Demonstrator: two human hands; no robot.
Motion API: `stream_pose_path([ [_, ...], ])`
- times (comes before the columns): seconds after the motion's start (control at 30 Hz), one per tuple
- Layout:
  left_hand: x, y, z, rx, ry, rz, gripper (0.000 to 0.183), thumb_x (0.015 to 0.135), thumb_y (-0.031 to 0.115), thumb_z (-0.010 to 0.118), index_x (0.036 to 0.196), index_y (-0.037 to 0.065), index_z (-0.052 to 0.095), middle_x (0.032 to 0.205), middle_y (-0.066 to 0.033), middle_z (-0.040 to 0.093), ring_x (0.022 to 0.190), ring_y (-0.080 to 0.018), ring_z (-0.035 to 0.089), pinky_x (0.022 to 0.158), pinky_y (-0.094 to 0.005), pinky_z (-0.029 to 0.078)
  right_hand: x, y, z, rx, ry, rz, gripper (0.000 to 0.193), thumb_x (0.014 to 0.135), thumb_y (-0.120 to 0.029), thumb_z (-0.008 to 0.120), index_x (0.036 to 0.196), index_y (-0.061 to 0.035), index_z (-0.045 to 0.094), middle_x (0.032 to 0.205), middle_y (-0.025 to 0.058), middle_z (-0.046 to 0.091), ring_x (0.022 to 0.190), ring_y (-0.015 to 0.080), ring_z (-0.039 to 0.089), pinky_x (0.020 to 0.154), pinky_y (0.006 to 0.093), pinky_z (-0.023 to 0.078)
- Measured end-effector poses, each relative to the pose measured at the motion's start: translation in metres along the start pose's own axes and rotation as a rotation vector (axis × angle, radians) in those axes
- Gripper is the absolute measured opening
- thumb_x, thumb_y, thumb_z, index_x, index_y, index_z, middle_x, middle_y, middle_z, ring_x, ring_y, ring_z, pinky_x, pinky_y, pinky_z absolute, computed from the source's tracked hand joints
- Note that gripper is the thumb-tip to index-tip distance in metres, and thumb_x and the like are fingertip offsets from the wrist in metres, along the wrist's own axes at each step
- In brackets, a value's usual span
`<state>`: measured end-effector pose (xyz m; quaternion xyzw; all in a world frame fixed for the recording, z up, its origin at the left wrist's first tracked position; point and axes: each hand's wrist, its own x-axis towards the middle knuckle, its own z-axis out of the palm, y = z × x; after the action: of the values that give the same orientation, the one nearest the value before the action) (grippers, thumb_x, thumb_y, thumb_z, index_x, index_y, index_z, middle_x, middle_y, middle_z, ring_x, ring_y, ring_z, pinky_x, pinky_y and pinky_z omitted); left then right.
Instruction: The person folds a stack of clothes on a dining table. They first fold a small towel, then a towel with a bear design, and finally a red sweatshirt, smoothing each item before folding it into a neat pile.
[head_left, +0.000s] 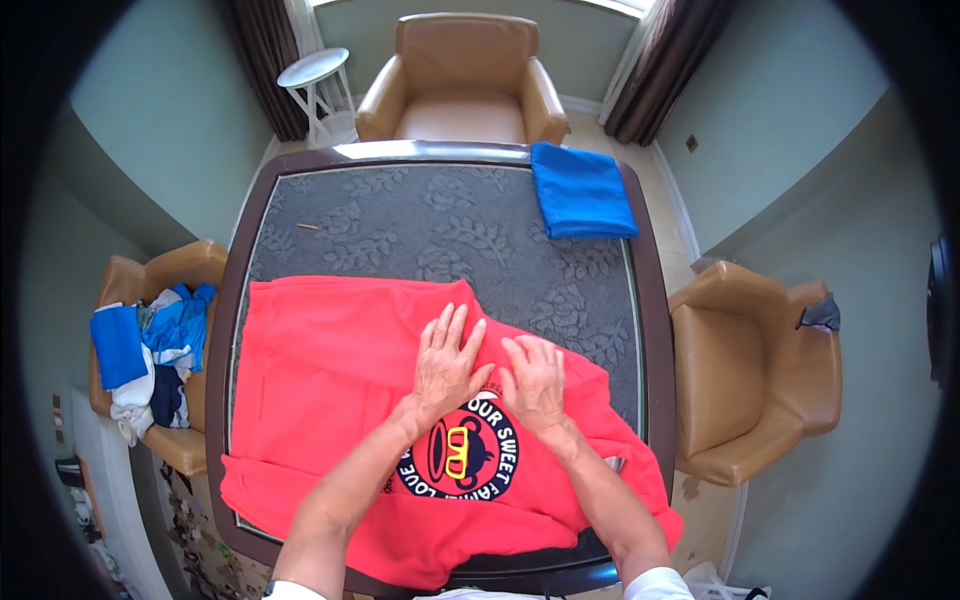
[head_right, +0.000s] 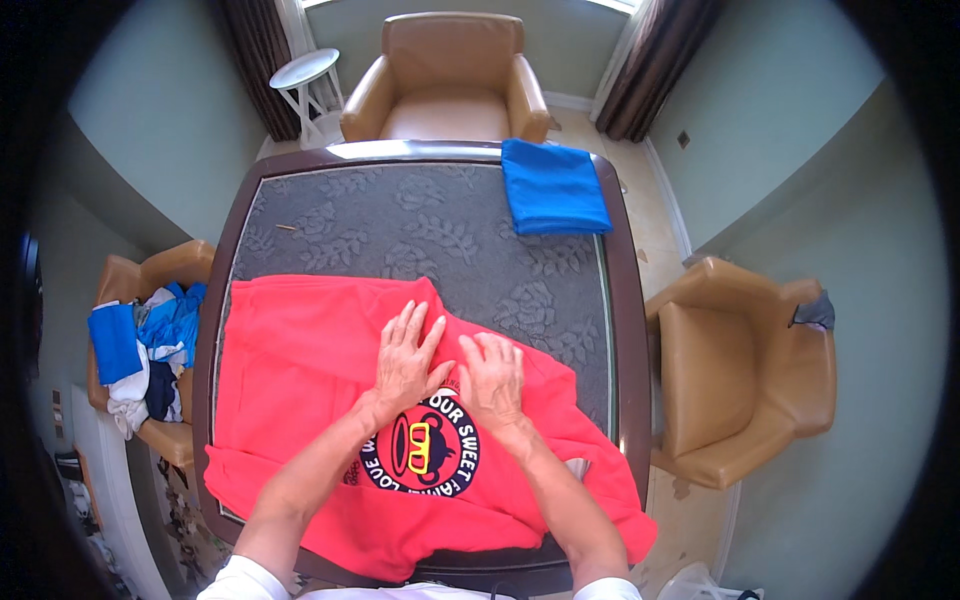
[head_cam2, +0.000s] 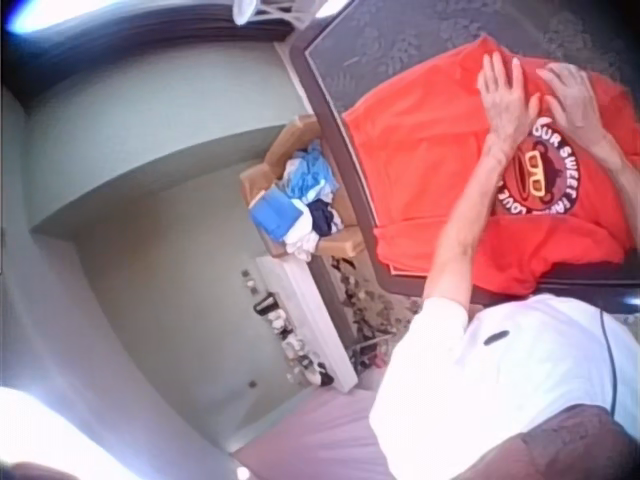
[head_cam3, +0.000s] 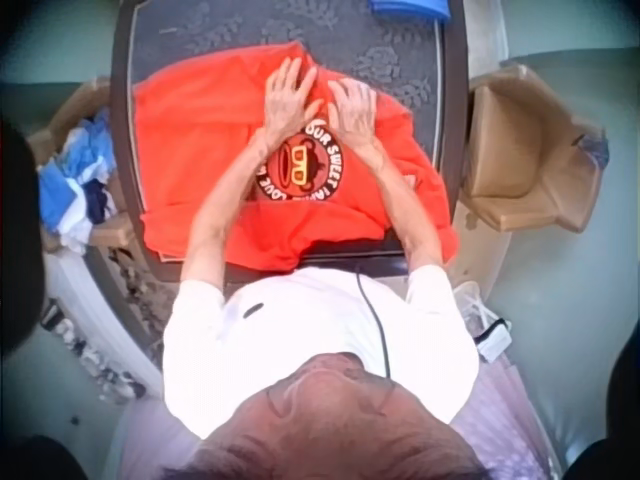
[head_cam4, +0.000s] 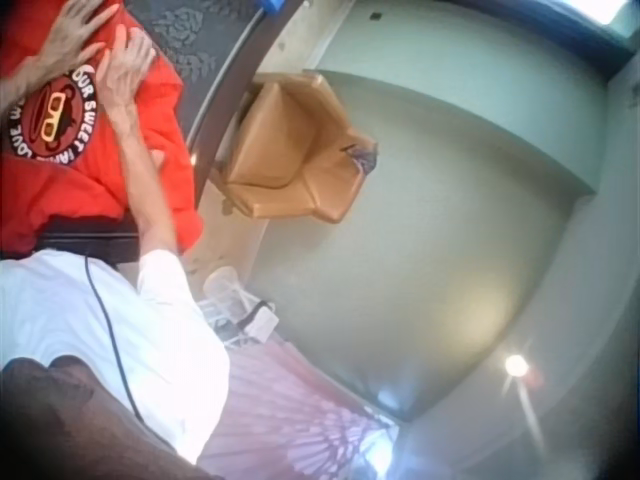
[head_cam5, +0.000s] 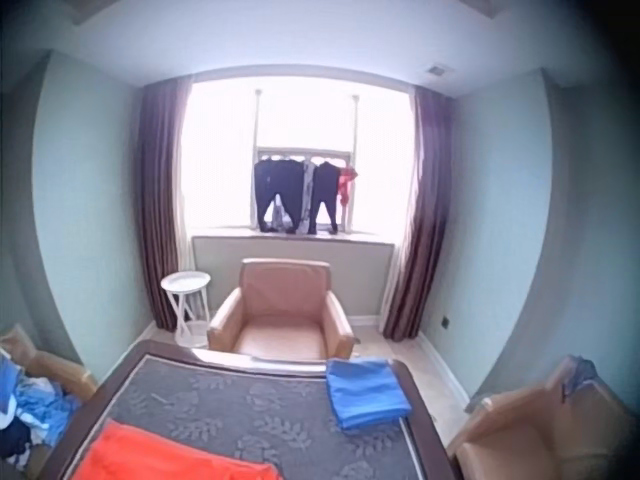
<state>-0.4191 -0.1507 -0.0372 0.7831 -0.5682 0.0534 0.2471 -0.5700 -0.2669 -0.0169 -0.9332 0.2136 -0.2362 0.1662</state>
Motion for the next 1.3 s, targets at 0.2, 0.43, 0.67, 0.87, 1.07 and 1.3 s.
stream_pose_path([
  [0.2, 0.020, -0.032, 0.010, 0.053, -0.029, -0.078, 0.084, 0.085, 0.058, 0.071, 0.151, 0.009, 0.049, 0.156, -0.0289, 0.038, 0.149, -0.0435, 0.031, 0.121, -0.0571, 0.024, -0.037, 0.002, 0.016, -0.113, -0.014, 0.087, 0.055, 0.089, -0.025, 0.070, 0.138, -0.0034, 0.057, 0.143, 0.0187, 0.052, 0.135, 0.0350, 0.046, 0.112, 0.0511, 0.035],
  [0.43, 0.011, -0.019, 0.013, 0.127, 0.017, -0.107, 0.077, 0.087, 0.051, 0.071, 0.147, 0.007, 0.053, 0.154, -0.0300, 0.039, 0.148, -0.0451, 0.031, 0.121, -0.0585, 0.022, -0.042, -0.001, 0.022, -0.175, 0.007, 0.130, 0.056, 0.090, -0.031, 0.068, 0.139, -0.0043, 0.058, 0.144, 0.0180, 0.052, 0.136, 0.0343, 0.046, 0.114, 0.0512, 0.033],
  [0.67, -0.054, 0.025, 0.001, 0.085, -0.002, -0.209, 0.065, 0.089, 0.041, 0.070, 0.142, 0.006, 0.057, 0.152, -0.0301, 0.041, 0.147, -0.0464, 0.031, 0.121, -0.0594, 0.021, -0.045, 0.004, 0.025, -0.145, 0.043, 0.146, 0.055, 0.089, -0.029, 0.068, 0.137, -0.0042, 0.059, 0.145, 0.0181, 0.052, 0.136, 0.0344, 0.046, 0.114, 0.0522, 0.033],
  [0.87, -0.054, 0.000, -0.014, -0.097, 0.087, -0.346, 0.071, 0.092, 0.035, 0.071, 0.150, 0.002, 0.045, 0.153, -0.0322, 0.038, 0.143, -0.0485, 0.035, 0.118, -0.0534, 0.033, -0.066, 0.003, 0.022, -0.153, 0.067, 0.151, 0.054, 0.090, -0.027, 0.068, 0.138, -0.0043, 0.058, 0.146, 0.0194, 0.051, 0.136, 0.0360, 0.046, 0.115, 0.0534, 0.032],
  [1.07, -0.036, -0.060, 0.002, -0.113, 0.318, -0.479, 0.051, 0.093, 0.012, 0.063, 0.141, -0.003, 0.051, 0.141, -0.0292, 0.050, 0.129, -0.0453, 0.050, 0.107, -0.0495, 0.046, -0.075, 0.002, 0.018, -0.120, 0.085, 0.136, 0.053, 0.089, -0.025, 0.070, 0.137, -0.0050, 0.059, 0.145, 0.0186, 0.052, 0.135, 0.0355, 0.047, 0.115, 0.0529, 0.033],
  [1.3, -0.013, -0.109, -0.013, 0.116, 0.269, -0.401, 0.040, 0.091, 0.007, 0.061, 0.130, 0.003, 0.061, 0.135, -0.0219, 0.057, 0.125, -0.0399, 0.054, 0.099, -0.0501, 0.049, -0.078, 0.005, 0.016, -0.136, 0.050, 0.191, 0.050, 0.089, -0.024, 0.069, 0.135, -0.0066, 0.061, 0.145, 0.0170, 0.052, 0.135, 0.0352, 0.046, 0.114, 0.0536, 0.033],
])
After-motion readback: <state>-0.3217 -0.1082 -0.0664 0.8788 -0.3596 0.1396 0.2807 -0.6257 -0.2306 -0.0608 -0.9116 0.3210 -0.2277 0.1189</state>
